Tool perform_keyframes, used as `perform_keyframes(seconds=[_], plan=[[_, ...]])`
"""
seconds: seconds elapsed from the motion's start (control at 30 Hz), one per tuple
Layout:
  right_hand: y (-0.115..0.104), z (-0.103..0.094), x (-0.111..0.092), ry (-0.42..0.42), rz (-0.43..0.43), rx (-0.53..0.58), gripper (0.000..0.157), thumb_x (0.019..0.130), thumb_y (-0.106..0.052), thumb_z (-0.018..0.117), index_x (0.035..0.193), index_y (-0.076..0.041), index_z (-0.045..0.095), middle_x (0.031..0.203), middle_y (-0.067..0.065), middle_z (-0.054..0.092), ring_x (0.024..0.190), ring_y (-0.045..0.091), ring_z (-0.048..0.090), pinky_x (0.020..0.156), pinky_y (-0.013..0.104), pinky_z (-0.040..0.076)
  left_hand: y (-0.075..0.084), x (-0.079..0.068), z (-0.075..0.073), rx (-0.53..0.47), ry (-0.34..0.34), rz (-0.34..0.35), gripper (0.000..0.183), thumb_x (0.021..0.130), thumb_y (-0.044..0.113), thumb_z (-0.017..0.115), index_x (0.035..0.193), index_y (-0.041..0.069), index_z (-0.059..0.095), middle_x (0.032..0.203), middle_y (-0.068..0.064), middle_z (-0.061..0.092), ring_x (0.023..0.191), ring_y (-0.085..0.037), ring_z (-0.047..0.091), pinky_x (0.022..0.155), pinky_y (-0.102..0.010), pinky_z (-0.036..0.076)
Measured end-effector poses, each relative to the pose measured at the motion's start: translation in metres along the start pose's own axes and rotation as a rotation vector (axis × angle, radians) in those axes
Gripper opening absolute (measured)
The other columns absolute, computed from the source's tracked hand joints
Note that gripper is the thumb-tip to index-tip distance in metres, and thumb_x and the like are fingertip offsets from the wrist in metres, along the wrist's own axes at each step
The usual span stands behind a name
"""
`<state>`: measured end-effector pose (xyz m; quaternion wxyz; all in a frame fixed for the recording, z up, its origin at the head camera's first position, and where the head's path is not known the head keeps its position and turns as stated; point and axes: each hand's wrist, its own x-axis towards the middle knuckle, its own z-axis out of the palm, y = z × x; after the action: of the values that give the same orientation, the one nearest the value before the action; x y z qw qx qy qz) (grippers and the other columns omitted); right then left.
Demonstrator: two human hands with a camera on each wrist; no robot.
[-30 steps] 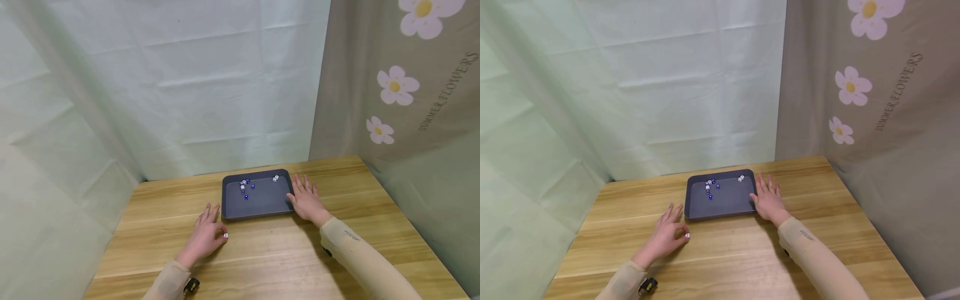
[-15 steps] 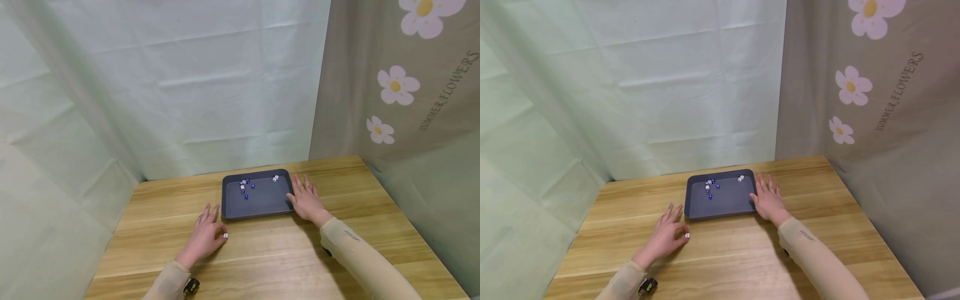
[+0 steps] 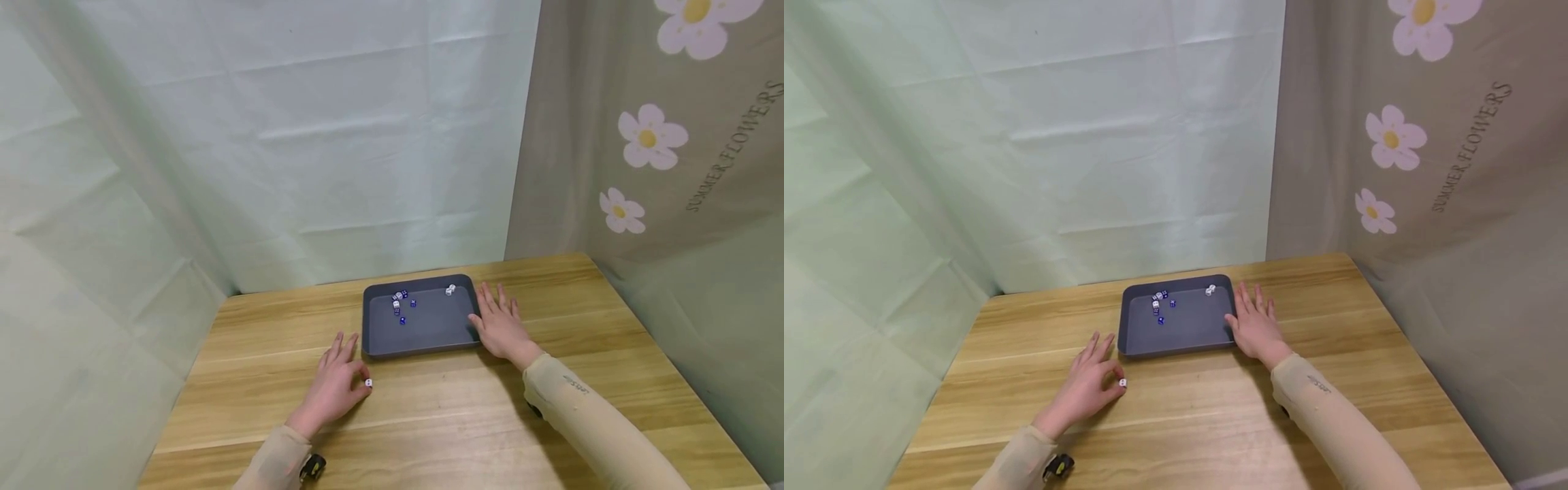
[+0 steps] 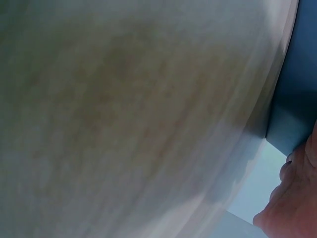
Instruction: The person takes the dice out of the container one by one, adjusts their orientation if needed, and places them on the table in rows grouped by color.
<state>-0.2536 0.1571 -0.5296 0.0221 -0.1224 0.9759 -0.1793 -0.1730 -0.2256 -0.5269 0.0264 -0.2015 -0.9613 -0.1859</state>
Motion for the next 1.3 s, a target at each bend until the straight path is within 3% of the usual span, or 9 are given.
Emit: perform_keyframes(seconds=[0.77,1.3], plan=[[0.004,-0.003,-0.002,-0.014,0.001,-0.02,0.069,0.118,-0.04,0.031,0.169,0.0,0.01,0.179,0.019,0.001,0.161,0.048,-0.007,0.125,0.071,-0.001,0.001,0.001,0.0,-0.017,0.027,0.002,0.03,0.079,0.026,0.095,0.088,0.023,0.067,0.166,-0.028,0.039,0.157,-0.055,0.022,0.118,-0.075,0.027],[0.006,-0.001,-0.004,-0.001,0.005,-0.009,0.068,0.118,-0.038,0.034,0.169,0.0,0.01,0.179,0.018,0.0,0.161,0.049,-0.008,0.125,0.071,-0.001,0.015,0.004,-0.015,-0.075,0.043,-0.002,0.032,0.082,0.024,0.094,0.098,0.018,0.067,0.168,-0.024,0.038,0.158,-0.05,0.023,0.118,-0.076,0.027]])
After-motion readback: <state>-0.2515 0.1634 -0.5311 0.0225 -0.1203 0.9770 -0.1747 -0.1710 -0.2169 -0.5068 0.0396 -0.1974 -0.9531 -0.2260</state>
